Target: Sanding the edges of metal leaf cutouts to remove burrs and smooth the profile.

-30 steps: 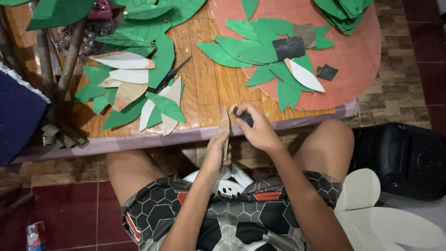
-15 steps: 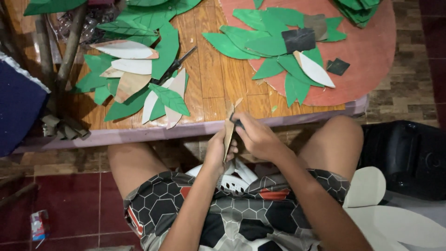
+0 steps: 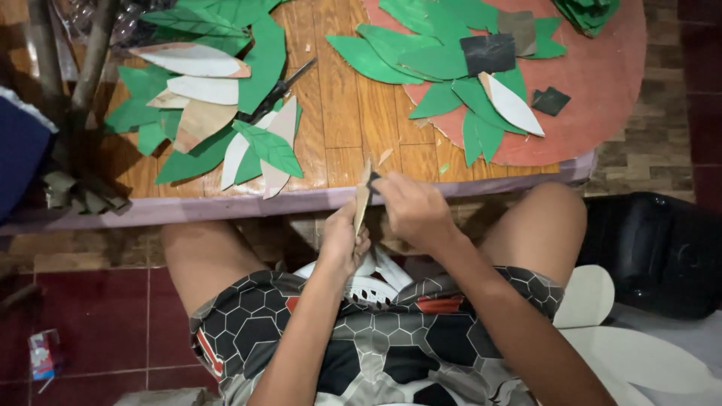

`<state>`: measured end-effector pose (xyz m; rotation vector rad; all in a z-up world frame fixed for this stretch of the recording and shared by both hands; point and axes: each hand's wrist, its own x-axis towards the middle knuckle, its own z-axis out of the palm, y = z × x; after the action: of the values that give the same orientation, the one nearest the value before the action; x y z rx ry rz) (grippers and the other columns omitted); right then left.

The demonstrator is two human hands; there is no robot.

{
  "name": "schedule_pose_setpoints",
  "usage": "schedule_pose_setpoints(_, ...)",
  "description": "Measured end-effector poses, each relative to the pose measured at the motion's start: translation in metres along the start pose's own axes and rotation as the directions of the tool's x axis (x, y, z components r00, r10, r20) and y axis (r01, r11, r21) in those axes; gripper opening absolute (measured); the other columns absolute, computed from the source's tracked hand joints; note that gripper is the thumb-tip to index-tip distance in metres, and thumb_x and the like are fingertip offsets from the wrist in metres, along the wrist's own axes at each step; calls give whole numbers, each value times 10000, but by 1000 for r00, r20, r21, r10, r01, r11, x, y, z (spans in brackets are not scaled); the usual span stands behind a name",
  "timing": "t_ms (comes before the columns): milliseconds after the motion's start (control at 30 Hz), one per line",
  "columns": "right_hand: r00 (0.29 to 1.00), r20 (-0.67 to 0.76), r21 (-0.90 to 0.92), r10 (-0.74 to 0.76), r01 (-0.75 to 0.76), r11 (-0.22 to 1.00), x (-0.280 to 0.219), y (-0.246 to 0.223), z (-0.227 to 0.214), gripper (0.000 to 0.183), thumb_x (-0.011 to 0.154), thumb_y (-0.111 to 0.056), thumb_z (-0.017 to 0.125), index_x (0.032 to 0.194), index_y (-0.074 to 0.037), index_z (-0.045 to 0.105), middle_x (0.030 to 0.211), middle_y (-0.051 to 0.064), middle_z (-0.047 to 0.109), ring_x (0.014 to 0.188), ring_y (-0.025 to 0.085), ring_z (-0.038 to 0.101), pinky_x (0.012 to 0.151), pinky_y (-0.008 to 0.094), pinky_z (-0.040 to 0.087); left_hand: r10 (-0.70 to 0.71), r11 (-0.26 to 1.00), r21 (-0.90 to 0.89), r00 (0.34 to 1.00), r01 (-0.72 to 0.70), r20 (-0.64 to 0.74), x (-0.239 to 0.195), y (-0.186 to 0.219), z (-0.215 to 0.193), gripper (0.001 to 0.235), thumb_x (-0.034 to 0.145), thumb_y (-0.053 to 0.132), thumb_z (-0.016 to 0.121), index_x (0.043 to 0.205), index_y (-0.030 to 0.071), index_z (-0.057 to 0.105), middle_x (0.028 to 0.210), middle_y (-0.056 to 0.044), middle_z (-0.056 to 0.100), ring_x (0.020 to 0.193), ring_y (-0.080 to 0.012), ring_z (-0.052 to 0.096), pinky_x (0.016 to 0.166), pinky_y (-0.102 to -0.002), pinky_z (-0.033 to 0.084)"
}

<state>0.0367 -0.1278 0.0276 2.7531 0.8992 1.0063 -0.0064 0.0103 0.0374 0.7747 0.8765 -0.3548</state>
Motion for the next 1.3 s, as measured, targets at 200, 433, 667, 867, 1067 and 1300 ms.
schedule_pose_setpoints(200,992,-8,360,-129,123,925,-14,8,39,245,1013,-66,481,1100,-178,681,881,6,573,735,237,628,638,335,523,7,999,54,999,-4,-45,-5,5,3,280,1047,283,512,858,79,546,488,11,332,302,-112,417,275,-210,272)
schedule_pose_setpoints(433,967,242,690,77,-228,688,-4,2,26,363,973,-29,541,1243,-184,727,982,86,651,953,326,686,818,415,574,-33,993,111,999,36,-31,12,2,-4,340,1033,366,527,827,97,545,452,-21,320,285,-132,299,257,-242,166)
schedule_pose_setpoints(667,965,206,676,161,-259,690,-10,0,54,321,1022,-112,551,1247,-244,739,1033,22,686,997,243,699,867,355,580,-33,999,33,998,34,-53,22,-7,-2,299,1028,279,526,851,39,537,516,-4,352,336,-108,410,291,-215,284)
schedule_pose_setpoints(867,952,240,665,190,-304,682,-37,-13,51,306,1018,-119,597,1259,-243,739,1164,48,730,1118,257,689,975,357,551,-47,999,-12,995,46,-87,23,-9,-7,303,1010,273,565,854,16,530,520,-11,350,337,-113,406,293,-223,297)
schedule_pose_setpoints(1067,953,223,739,207,-304,601,-6,-1,59,354,1012,-50,519,1226,-207,753,1128,69,754,1090,289,709,950,401,576,-89,995,-39,996,88,-27,39,-17,-7,414,1040,309,522,713,65,449,513,38,293,339,-59,367,277,-175,261)
schedule_pose_setpoints(1300,977,196,784,80,-206,585,-16,-13,24,328,1014,-76,516,1219,-175,753,1106,117,743,1060,330,715,919,440,584,-76,996,-42,995,74,-59,26,-16,-9,406,997,274,616,688,74,443,473,16,319,311,-95,375,272,-205,276)
